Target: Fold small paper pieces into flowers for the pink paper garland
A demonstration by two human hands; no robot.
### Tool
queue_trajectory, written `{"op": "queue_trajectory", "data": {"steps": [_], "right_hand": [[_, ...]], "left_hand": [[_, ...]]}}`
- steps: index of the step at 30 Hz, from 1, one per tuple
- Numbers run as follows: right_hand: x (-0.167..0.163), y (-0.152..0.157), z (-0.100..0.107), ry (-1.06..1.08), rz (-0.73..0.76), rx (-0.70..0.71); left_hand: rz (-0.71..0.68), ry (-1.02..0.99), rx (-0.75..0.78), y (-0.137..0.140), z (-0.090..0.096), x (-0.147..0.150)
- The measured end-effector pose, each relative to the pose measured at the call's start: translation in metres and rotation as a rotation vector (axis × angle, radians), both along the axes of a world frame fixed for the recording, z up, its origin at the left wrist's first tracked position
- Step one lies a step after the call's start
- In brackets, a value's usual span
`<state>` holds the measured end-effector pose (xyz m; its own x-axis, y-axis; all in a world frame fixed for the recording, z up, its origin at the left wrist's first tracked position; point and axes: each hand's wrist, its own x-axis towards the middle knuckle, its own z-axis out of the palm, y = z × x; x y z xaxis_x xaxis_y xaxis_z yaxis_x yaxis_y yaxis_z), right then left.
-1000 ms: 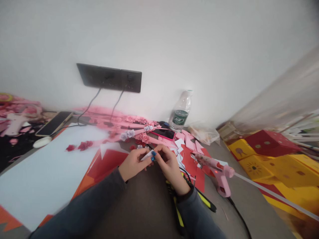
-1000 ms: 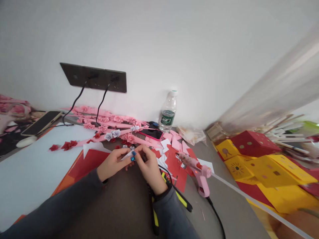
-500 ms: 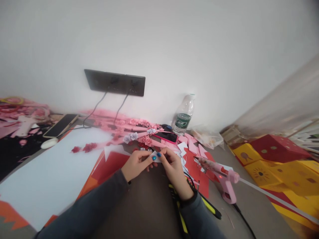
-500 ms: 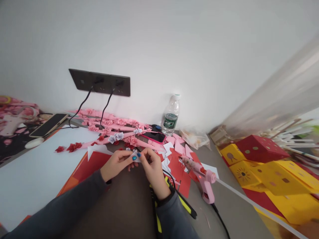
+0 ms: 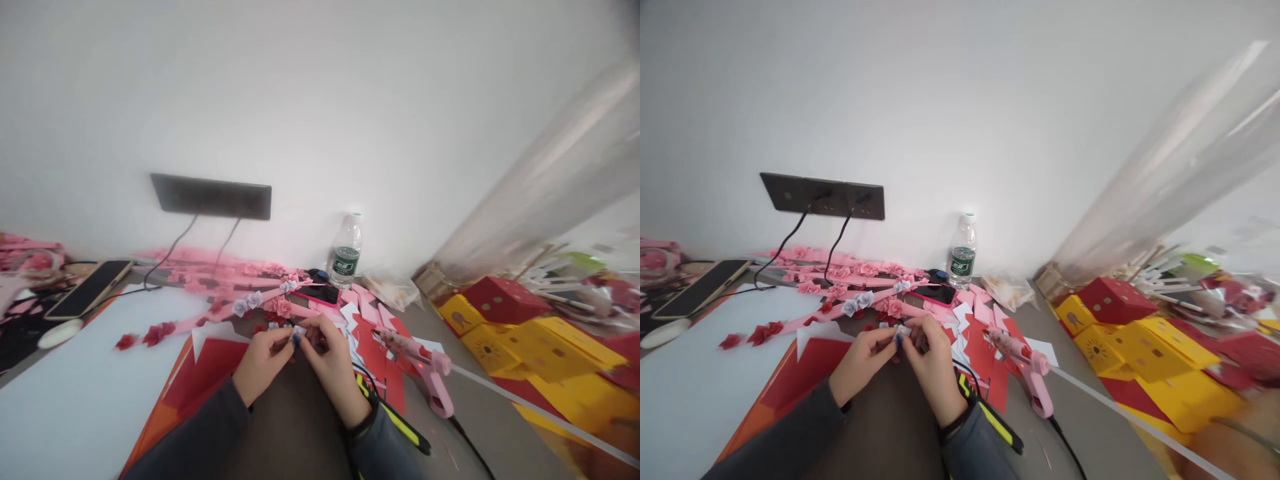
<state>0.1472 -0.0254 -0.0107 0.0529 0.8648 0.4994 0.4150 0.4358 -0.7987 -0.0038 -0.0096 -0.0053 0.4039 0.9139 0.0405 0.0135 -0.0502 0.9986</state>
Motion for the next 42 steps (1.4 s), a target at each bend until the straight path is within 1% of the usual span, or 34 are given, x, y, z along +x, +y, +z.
{"op": "queue_trajectory", "data": {"steps": [2,6,12,15,19,25,30,35,39,42], "right_hand": [[0.001,0.001,0.0,0.017,-0.004,0.0],[0.003,0.001,0.001,0.059,0.036,0.004],[0.008,0.002,0.0,0.124,0.092,-0.017],[0.008,0.002,0.0,0.152,0.124,-0.029],[0.006,0.002,0.001,0.149,0.097,-0.033],[0.003,-0.001,0.003,0.036,-0.003,0.02],[0.001,-0.003,0.004,-0.037,-0.043,0.06],[0.001,-0.004,0.003,-0.066,-0.035,0.095],[0.001,-0.004,0.003,-0.134,-0.018,0.113],[0.001,-0.005,0.003,-0.174,0.02,0.127]], "left_hand": [[0.006,0.003,-0.001,0.0,0.0,0.0],[0.033,-0.014,-0.025,0.002,0.0,-0.001],[0.019,-0.055,-0.074,0.003,0.007,-0.002],[0.038,-0.081,-0.096,0.003,0.01,-0.002],[0.053,-0.08,-0.115,0.003,0.014,-0.001],[0.036,-0.098,-0.173,0.001,0.012,0.001],[0.039,-0.078,-0.184,0.002,0.009,0.001],[0.042,-0.077,-0.205,0.001,0.01,0.002],[0.04,-0.111,-0.221,0.001,0.011,0.002],[0.083,-0.147,-0.249,0.001,0.009,0.001]]}}
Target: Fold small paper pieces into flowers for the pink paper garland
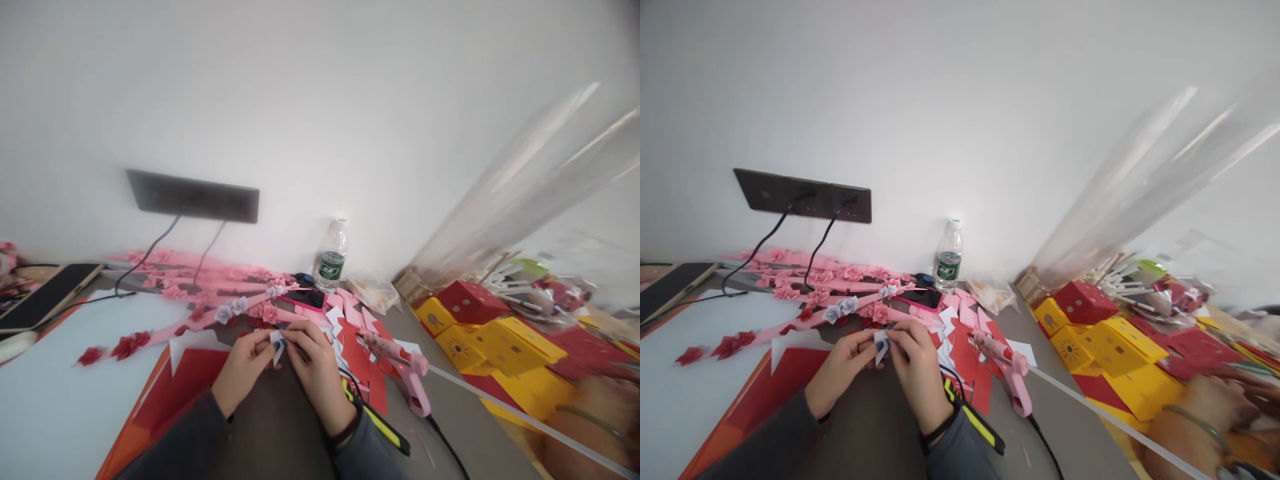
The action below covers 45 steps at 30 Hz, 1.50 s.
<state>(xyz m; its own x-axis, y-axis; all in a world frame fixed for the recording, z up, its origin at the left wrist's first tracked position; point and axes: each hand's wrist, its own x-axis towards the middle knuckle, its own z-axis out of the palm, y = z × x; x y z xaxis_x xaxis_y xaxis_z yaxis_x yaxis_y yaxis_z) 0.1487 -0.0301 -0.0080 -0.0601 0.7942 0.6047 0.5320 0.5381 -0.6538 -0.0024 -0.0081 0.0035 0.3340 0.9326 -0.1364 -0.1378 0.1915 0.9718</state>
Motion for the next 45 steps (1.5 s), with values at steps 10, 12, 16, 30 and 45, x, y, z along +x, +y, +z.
{"op": "queue_trajectory", "data": {"steps": [10,12,16,30,45], "right_hand": [[0.001,-0.002,-0.002,-0.096,0.06,0.063],[0.001,-0.002,-0.002,-0.106,0.071,0.061],[0.001,-0.002,0.0,-0.02,0.107,0.005],[0.003,0.006,0.002,0.28,0.133,-0.205],[0.006,0.002,0.006,0.29,0.291,-0.291]], "left_hand": [[0.113,-0.081,-0.015,0.003,-0.003,-0.002],[0.119,-0.092,-0.009,0.004,-0.005,-0.003],[0.107,-0.104,-0.009,0.004,-0.005,-0.004],[-0.053,0.109,0.151,0.002,0.001,-0.004],[-0.113,0.083,0.223,-0.004,0.01,-0.004]]}}
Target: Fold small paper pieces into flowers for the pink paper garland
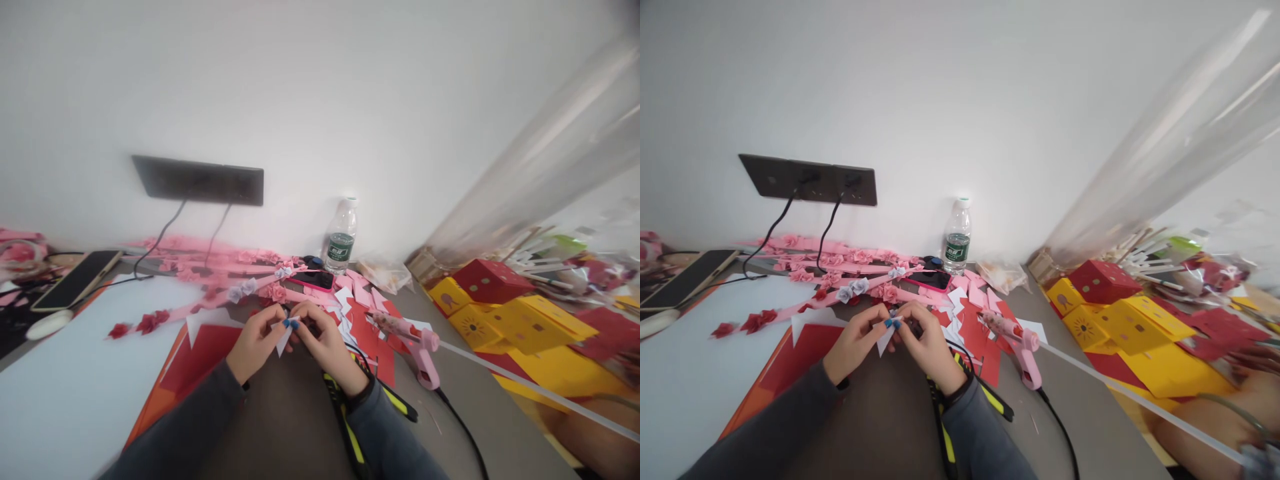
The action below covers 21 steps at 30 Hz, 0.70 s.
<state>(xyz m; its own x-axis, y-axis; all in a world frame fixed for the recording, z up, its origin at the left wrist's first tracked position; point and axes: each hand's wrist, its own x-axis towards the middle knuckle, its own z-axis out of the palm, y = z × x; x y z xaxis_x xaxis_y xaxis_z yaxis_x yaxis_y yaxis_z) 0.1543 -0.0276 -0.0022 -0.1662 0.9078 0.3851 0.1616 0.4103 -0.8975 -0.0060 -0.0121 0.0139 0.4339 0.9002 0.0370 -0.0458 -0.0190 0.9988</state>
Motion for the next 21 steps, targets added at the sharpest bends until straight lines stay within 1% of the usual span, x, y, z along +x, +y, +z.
{"op": "queue_trajectory", "data": {"steps": [4,10,16,18,21], "right_hand": [[-0.001,-0.001,0.001,0.019,0.037,-0.028],[0.0,0.0,-0.002,0.142,-0.017,-0.062],[-0.001,-0.001,0.0,0.007,0.021,-0.114],[-0.001,0.0,0.001,-0.035,0.017,-0.101],[-0.001,0.0,-0.001,-0.037,-0.035,-0.051]], "left_hand": [[-0.006,0.009,0.03,0.0,-0.003,0.0],[0.019,0.003,0.02,0.005,-0.012,-0.002],[0.028,0.07,0.126,0.005,-0.012,-0.004],[0.031,0.097,0.142,0.005,-0.012,-0.004],[0.06,0.117,0.164,0.005,-0.011,-0.003]]}}
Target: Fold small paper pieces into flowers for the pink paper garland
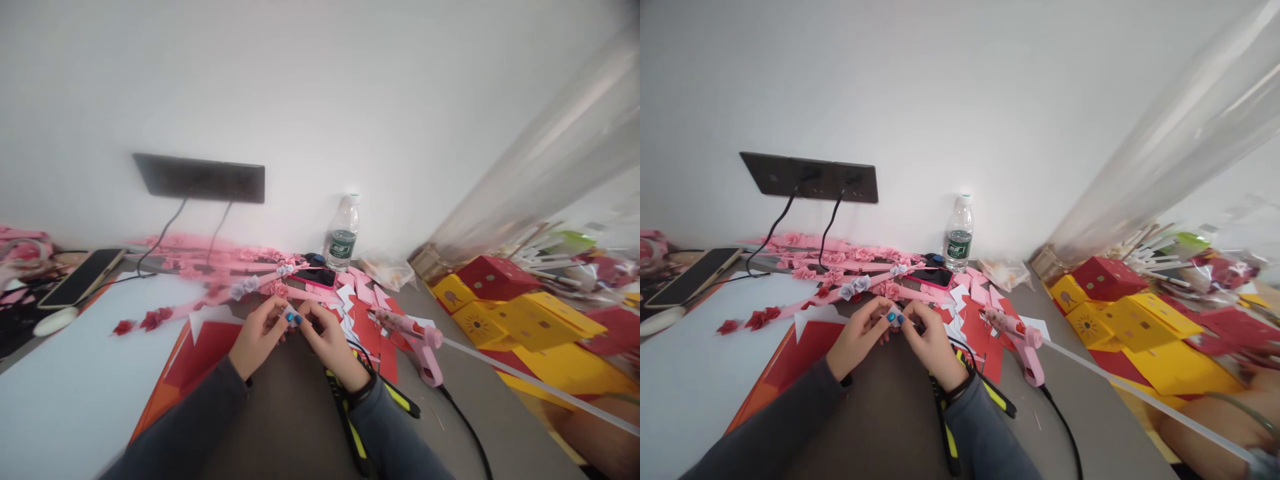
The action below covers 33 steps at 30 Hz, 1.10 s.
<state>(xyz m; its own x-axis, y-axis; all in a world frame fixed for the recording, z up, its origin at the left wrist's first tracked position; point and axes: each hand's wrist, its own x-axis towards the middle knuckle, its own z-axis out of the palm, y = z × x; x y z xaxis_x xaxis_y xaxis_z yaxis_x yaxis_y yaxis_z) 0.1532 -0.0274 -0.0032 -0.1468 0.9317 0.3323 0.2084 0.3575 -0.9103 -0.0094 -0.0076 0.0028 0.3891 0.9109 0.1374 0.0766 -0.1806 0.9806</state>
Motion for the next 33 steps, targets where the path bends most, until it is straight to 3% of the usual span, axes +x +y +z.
{"op": "queue_trajectory", "data": {"steps": [14,23,33], "right_hand": [[-0.0003,0.0003,-0.0023,-0.035,-0.053,0.067],[-0.0015,0.0008,-0.0021,-0.052,-0.064,0.016],[-0.0019,0.0019,-0.0018,-0.073,-0.089,0.026]], "left_hand": [[0.112,0.109,0.193,0.0008,-0.0033,-0.003],[0.052,0.201,0.37,0.0028,-0.0038,-0.0054],[-0.007,0.213,0.395,0.0007,0.0004,-0.0053]]}}
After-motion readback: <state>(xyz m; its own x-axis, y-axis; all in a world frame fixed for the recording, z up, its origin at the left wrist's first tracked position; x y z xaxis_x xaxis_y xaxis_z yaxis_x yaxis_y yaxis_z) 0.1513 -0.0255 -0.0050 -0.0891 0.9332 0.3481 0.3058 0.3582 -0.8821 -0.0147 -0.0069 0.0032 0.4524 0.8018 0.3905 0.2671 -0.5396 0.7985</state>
